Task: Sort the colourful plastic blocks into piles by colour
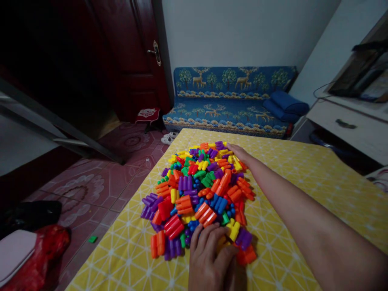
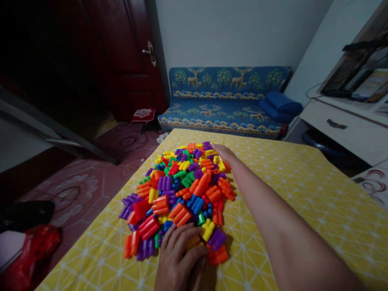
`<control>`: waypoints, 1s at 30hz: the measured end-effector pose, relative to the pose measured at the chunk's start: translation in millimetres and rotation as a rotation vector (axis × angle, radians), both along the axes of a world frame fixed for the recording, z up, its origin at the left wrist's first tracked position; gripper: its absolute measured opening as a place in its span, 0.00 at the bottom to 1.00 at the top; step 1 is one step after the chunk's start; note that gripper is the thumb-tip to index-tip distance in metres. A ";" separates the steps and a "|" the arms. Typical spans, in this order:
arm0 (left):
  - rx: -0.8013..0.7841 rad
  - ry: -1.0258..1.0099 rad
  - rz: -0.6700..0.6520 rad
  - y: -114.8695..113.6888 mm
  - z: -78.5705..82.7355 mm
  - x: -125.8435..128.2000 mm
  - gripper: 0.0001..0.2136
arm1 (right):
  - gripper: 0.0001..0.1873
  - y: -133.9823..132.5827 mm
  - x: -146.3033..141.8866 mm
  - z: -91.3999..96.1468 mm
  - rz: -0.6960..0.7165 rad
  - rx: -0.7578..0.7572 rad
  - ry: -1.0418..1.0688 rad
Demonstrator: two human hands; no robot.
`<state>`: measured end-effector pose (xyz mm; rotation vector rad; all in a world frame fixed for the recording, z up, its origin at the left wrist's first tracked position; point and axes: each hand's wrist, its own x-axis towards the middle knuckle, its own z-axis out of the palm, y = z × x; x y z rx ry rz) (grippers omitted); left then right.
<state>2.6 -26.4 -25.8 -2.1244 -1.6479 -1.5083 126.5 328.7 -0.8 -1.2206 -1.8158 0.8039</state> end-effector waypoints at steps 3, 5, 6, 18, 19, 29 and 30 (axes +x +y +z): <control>-0.039 -0.057 -0.061 -3.3 15.5 -1.6 0.10 | 0.37 -45.4 11.4 8.8 0.046 -0.128 0.050; -0.094 -0.073 -0.097 -7.2 27.9 -3.7 0.10 | 0.36 -83.9 22.5 12.0 0.048 -0.169 0.042; -0.106 -0.076 -0.103 -9.0 33.2 -5.0 0.10 | 0.35 -105.0 28.1 12.6 0.047 -0.164 0.015; -0.108 0.099 0.205 -6.5 49.2 -46.8 0.19 | 0.34 -335.0 34.3 -13.5 -0.283 0.294 -0.299; -0.124 0.138 0.183 -5.6 49.0 -47.1 0.19 | 0.36 -339.9 32.1 -17.8 -0.281 0.301 -0.320; -0.156 0.278 0.062 -7.3 37.7 -34.8 0.13 | 0.27 -354.7 24.6 -6.8 0.002 0.250 -0.428; -0.161 0.278 0.054 -8.5 35.8 -34.0 0.13 | 0.27 -356.2 24.9 -6.0 0.010 0.243 -0.432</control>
